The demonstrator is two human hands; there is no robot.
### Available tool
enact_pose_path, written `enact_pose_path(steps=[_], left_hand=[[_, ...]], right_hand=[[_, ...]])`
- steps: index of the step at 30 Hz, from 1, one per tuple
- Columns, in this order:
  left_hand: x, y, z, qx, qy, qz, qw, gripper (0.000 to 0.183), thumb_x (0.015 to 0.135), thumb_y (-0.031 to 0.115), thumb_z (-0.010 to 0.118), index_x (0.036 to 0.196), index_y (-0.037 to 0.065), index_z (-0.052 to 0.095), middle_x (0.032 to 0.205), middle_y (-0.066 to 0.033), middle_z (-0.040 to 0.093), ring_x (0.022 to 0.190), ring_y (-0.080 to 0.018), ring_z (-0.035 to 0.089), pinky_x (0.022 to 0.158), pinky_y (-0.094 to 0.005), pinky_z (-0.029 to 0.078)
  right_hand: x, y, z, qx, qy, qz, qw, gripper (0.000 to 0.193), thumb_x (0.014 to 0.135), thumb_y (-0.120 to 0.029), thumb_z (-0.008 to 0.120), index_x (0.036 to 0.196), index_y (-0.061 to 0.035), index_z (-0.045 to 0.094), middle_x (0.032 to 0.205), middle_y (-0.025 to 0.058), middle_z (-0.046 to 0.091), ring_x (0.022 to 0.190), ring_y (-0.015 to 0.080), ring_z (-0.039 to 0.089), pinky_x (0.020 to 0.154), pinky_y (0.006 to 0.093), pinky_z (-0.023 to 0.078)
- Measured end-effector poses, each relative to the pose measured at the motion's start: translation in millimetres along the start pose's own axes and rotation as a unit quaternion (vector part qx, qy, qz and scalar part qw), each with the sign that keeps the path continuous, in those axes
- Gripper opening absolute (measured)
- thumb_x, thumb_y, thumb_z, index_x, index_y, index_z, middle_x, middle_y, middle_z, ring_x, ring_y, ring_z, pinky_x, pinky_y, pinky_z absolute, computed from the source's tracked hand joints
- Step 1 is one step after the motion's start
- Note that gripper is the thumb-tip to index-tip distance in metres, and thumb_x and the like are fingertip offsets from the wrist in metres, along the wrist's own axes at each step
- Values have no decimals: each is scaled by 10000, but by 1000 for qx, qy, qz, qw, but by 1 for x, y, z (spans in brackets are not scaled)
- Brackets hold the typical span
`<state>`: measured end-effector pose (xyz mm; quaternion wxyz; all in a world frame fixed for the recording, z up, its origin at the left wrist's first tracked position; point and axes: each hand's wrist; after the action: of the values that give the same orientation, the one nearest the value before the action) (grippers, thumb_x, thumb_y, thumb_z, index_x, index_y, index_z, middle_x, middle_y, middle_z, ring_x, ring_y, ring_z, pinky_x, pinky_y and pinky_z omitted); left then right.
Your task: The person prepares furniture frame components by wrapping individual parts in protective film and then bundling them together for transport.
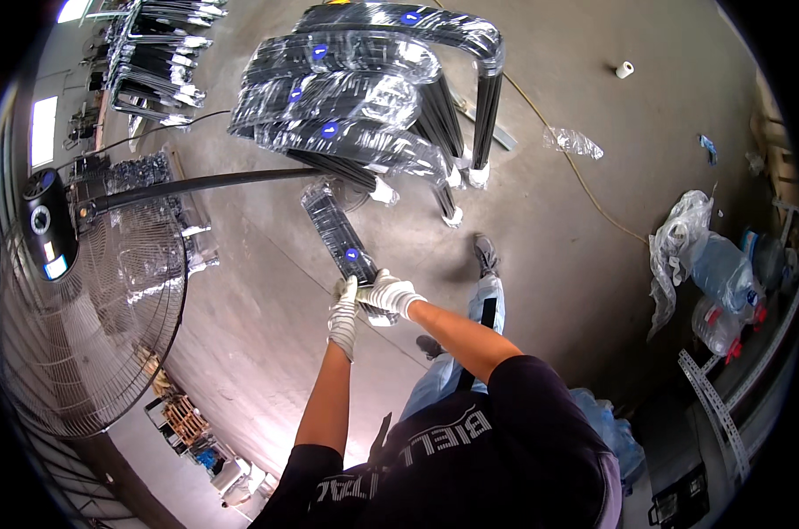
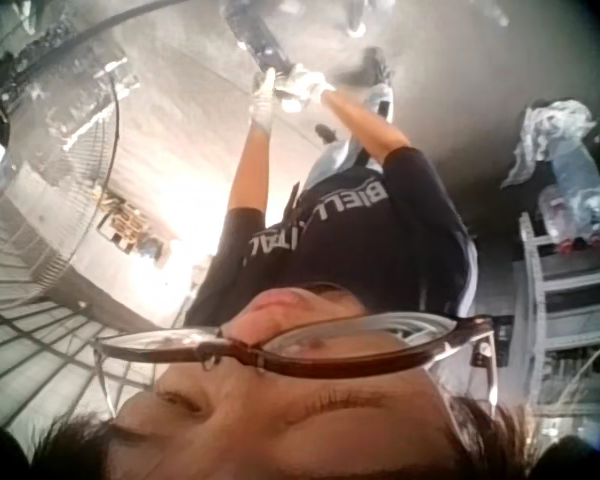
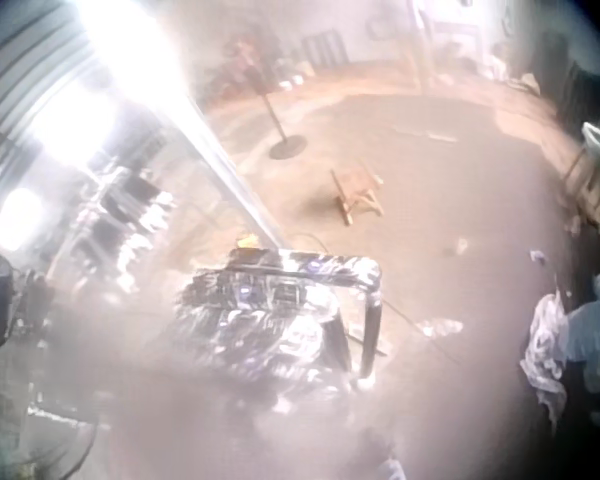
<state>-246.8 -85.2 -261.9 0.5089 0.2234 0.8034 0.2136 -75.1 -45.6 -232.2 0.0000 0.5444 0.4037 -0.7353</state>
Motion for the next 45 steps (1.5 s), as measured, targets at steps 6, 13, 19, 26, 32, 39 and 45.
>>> enact_pose_path(steps=[6,13,19,26,32,39,45], left_hand=[[-51,64,-27,201,59,25,978,1105,622,478,746,1422,56,112,1327,-202,411,1205,-302,439,977,-369,374],[-34,6,-127,93,82,36,992,992,626,395,761,1351,-27,232,1248,-225,472,1097,-312,524,926,-365,419],[-101,-1,-225,135,142,94,976,870,646,444,729,1254,-71,380,1175,-224,534,1015,-304,583,851,-344,465],[-165,-92,-336,151,118,108,976,736,596,461,729,1142,43,470,951,-204,633,868,-340,630,765,-414,497],[-176,-208,-392,102,84,128,983,721,572,425,760,1129,67,475,927,-136,652,842,-278,643,737,-380,505],[-166,-293,-460,-1,35,148,988,723,563,377,804,1131,77,472,889,-94,656,833,-203,635,743,-343,493],[-156,-255,-510,12,129,110,985,556,755,508,605,1023,22,575,806,-131,642,761,-222,612,704,-334,477]], right_hand=[[10,-19,64,-138,-33,-127,982,903,633,-655,614,1225,8,454,1115,162,590,1053,284,568,870,328,447],[-30,-76,148,-245,-18,-170,954,700,669,-523,657,1158,-37,534,1114,161,591,1046,282,567,833,334,465],[-20,-96,243,-320,-18,-255,912,552,700,-423,676,1077,-31,583,1002,137,637,921,280,596,788,350,469],[-3,-133,298,10,84,-133,988,553,781,-468,589,1138,-51,525,1010,132,624,943,257,600,787,424,483],[10,-161,346,522,-44,27,851,725,720,-591,640,1155,-35,473,1026,125,601,908,258,599,817,466,472],[29,-168,445,468,-20,83,879,275,824,-287,631,957,-52,580,858,74,658,736,236,644,752,405,527],[54,-189,506,521,-93,135,837,211,850,-254,590,909,-51,575,828,80,655,696,240,643,710,386,543]])
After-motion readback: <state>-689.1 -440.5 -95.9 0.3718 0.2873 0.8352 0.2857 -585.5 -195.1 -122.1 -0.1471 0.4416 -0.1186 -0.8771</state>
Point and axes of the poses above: each hand's wrist, its own x-axis towards the middle knuckle, its own z-axis out of the palm, y = z × x
